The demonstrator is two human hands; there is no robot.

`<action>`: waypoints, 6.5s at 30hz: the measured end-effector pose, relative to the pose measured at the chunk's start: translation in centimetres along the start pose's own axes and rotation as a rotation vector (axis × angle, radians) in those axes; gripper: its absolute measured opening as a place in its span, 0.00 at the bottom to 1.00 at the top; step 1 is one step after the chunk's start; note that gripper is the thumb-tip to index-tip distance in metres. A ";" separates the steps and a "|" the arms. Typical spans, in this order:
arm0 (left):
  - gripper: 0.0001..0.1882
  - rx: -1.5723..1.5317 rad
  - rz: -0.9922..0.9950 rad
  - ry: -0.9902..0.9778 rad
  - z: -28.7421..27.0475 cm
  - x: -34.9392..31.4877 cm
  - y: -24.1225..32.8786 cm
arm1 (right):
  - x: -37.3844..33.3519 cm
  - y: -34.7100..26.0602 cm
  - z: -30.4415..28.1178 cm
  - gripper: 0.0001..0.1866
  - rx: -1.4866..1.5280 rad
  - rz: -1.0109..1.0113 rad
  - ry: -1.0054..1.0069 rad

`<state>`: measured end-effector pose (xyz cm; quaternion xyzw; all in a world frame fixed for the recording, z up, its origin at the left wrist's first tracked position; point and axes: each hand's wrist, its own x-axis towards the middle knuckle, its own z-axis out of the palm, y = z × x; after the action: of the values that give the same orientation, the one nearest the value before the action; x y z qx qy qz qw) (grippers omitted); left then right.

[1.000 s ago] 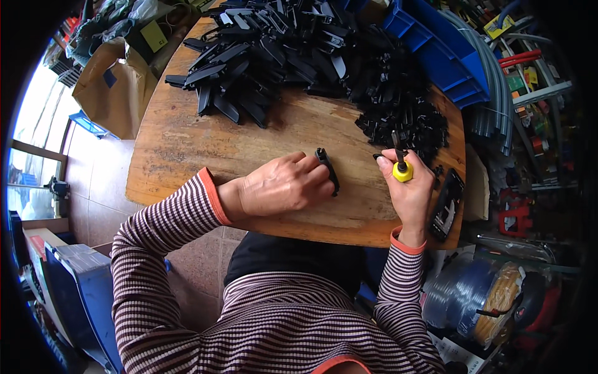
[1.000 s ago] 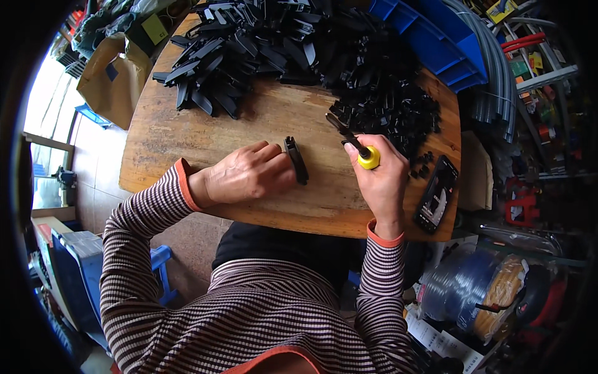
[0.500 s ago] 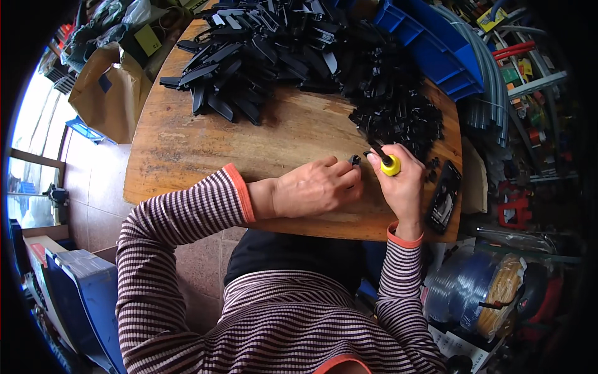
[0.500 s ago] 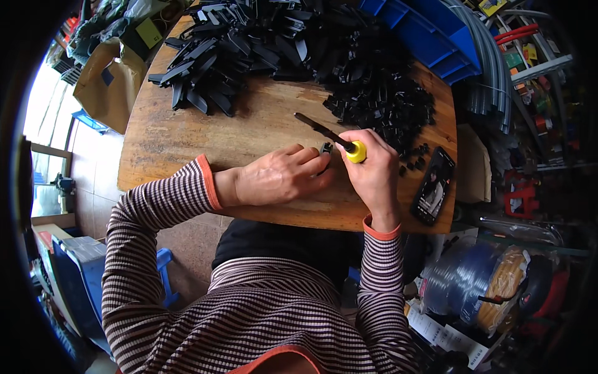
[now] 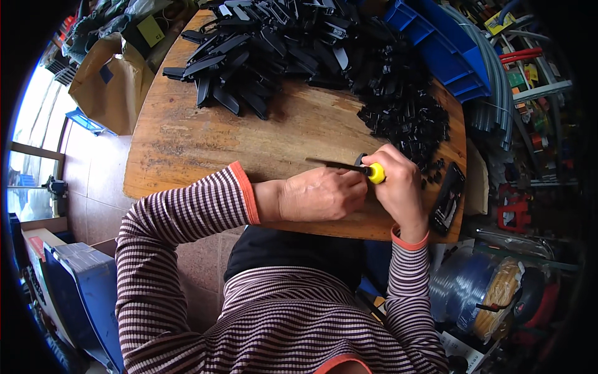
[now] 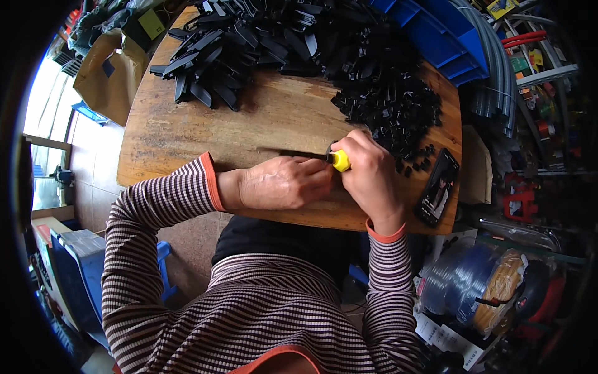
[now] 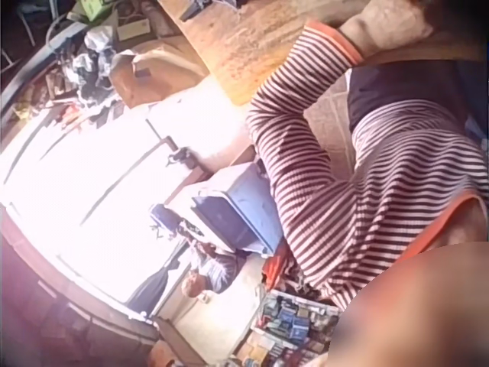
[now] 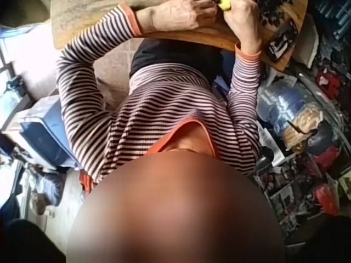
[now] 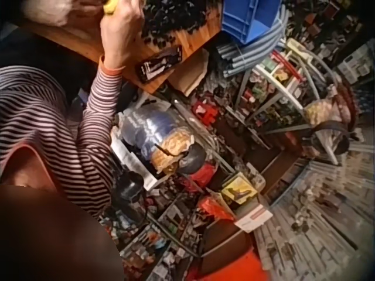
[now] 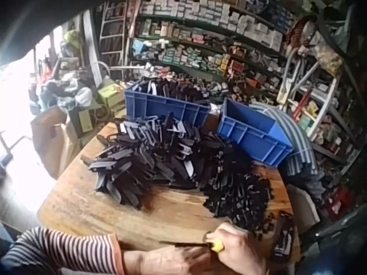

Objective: Using a scraping tool to remove excess plastic material from small manufactured parts.

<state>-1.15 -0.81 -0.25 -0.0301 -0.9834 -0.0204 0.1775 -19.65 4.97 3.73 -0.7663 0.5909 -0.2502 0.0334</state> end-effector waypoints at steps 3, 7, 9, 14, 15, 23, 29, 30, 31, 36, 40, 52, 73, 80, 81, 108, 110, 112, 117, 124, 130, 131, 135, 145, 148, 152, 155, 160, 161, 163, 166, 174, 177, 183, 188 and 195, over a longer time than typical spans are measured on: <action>0.10 0.057 0.003 0.149 0.5 -0.1 0.1 | 1.0 1.1 -1.4 0.05 0.246 0.014 -0.137; 0.12 0.011 0.014 0.097 -0.4 0.3 0.1 | 2.8 0.1 -3.8 0.05 0.986 0.176 0.499; 0.16 -0.024 0.033 0.026 -0.5 0.2 0.2 | 3.1 -0.1 -0.4 0.05 0.984 0.203 0.452; 0.16 0.037 0.023 0.096 0.1 -0.1 0.1 | 2.7 0.1 -0.4 0.07 0.925 0.151 0.554; 0.16 0.019 0.022 0.068 -0.3 0.0 0.3 | 2.3 0.1 -1.0 0.07 0.902 0.112 0.655; 0.15 0.031 0.041 0.098 0.3 -0.1 -0.6 | 2.5 -0.1 0.9 0.07 0.815 0.258 0.385; 0.14 0.086 0.126 0.201 0.5 1.2 -2.3 | -2.0 1.6 -3.2 0.08 0.135 0.380 0.277; 0.13 0.034 0.074 0.161 0.4 1.3 -2.1 | -2.5 2.2 -2.8 0.08 -0.084 0.344 0.166; 0.13 -0.014 0.018 0.123 0.1 1.2 -2.1 | -3.0 2.5 -2.4 0.08 -0.072 0.325 0.167; 0.13 -0.070 -0.364 0.143 -2.5 -2.6 -3.2 | -4.1 3.3 -1.6 0.09 -0.124 0.384 0.076; 0.14 0.066 -0.580 0.123 -4.1 -8.2 -5.6 | -4.1 3.8 -2.4 0.10 -0.069 0.360 0.001; 0.09 0.178 -0.213 0.195 -2.5 -2.7 -3.4 | -1.7 1.9 -2.2 0.08 -0.107 0.410 0.168; 0.16 0.045 -0.077 0.057 -1.3 -1.8 0.2 | 2.1 -0.9 0.9 0.10 0.212 0.059 0.058; 0.16 0.099 -0.080 0.084 -0.6 -1.8 0.4 | 2.0 -0.4 1.0 0.12 0.248 -0.004 -0.026; 0.16 0.096 -0.087 0.085 -0.6 -1.9 0.5 | 2.0 -0.4 1.1 0.12 0.248 -0.003 -0.029; 0.18 0.022 -0.062 -0.013 -0.5 0.2 -2.8 | -4.3 2.1 -2.8 0.08 -0.095 0.382 0.049; 0.16 -0.030 -0.133 -0.028 -1.1 0.1 -2.7 | -5.5 2.4 -2.4 0.09 -0.070 0.411 0.054; 0.14 -0.029 -0.206 0.040 -1.6 -1.3 -3.0 | -5.6 2.5 -2.2 0.10 -0.031 0.441 0.049; 0.08 0.161 -0.536 0.168 -4.3 -5.8 -6.5 | -4.9 3.1 -2.4 0.10 -0.081 0.455 -0.036; 0.13 0.274 -0.786 0.011 -6.5 -6.3 -12.2 | -3.7 3.0 -2.4 0.12 -0.124 0.426 -0.097; 0.15 0.284 -0.527 0.036 -5.6 -5.4 -11.7 | -4.2 2.0 -2.6 0.09 0.185 0.518 0.043; 0.15 0.264 -0.477 0.016 -5.6 -5.4 -11.7 | -4.2 1.8 -3.0 0.08 0.294 0.566 0.068; 0.14 0.199 -0.299 0.053 -5.0 -4.1 -10.6 | -3.4 0.3 -3.9 0.06 0.295 0.390 0.105; 0.08 0.162 0.240 -0.088 -2.6 2.9 -2.3 | -1.0 0.0 -1.6 0.06 0.276 0.191 0.172; 0.08 0.252 0.214 0.062 -2.8 1.1 -1.8 | -0.4 0.0 -1.1 0.07 0.266 0.201 0.170; 0.09 0.297 0.026 0.076 -2.3 -1.0 -0.3 | 0.9 -0.3 -0.2 0.09 0.271 0.137 0.184; 0.09 0.263 0.013 0.049 -1.6 -1.3 -0.1 | 2.1 -0.6 0.5 0.10 0.295 0.065 0.119; 0.08 0.168 0.002 0.205 -1.5 -0.7 -0.6 | 2.4 -0.4 0.9 0.11 0.256 0.067 0.131; 0.08 0.167 -0.003 0.206 -1.3 -0.7 -0.6 | 2.5 -0.2 1.0 0.11 0.258 0.067 0.125; 0.07 0.147 -0.017 0.171 -0.8 -0.5 -0.7 | 2.6 0.2 1.3 0.11 0.259 0.068 0.115; 0.07 0.139 -0.021 0.164 -0.6 -0.5 -0.8 | 2.7 0.4 1.9 0.09 0.251 0.042 0.082; 0.07 0.096 -0.029 0.133 -0.3 -0.5 -0.7 | 3.7 0.4 0.9 0.10 0.121 -0.098 -0.085; 0.06 0.080 -0.026 0.075 -0.6 -0.6 -0.6 | 4.0 1.1 0.4 0.09 0.145 -0.127 -0.190; 0.06 0.079 -0.013 0.108 -0.8 -0.7 -0.6 | 6.1 0.8 -2.1 0.06 0.636 0.035 0.240; 0.08 0.040 -0.037 0.073 -0.4 -0.5 -0.9 | 6.4 -0.5 3.0 0.03 0.841 0.154 0.190; 0.13 -0.115 -0.076 0.185 0.2 0.8 -3.8 | 1.6 2.2 -3.8 0.06 0.579 0.354 0.364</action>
<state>-2.27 -4.57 -0.28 -0.0011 -0.9604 -0.0862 0.2648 -22.96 3.75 6.81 -0.5543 0.6153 -0.5289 0.1856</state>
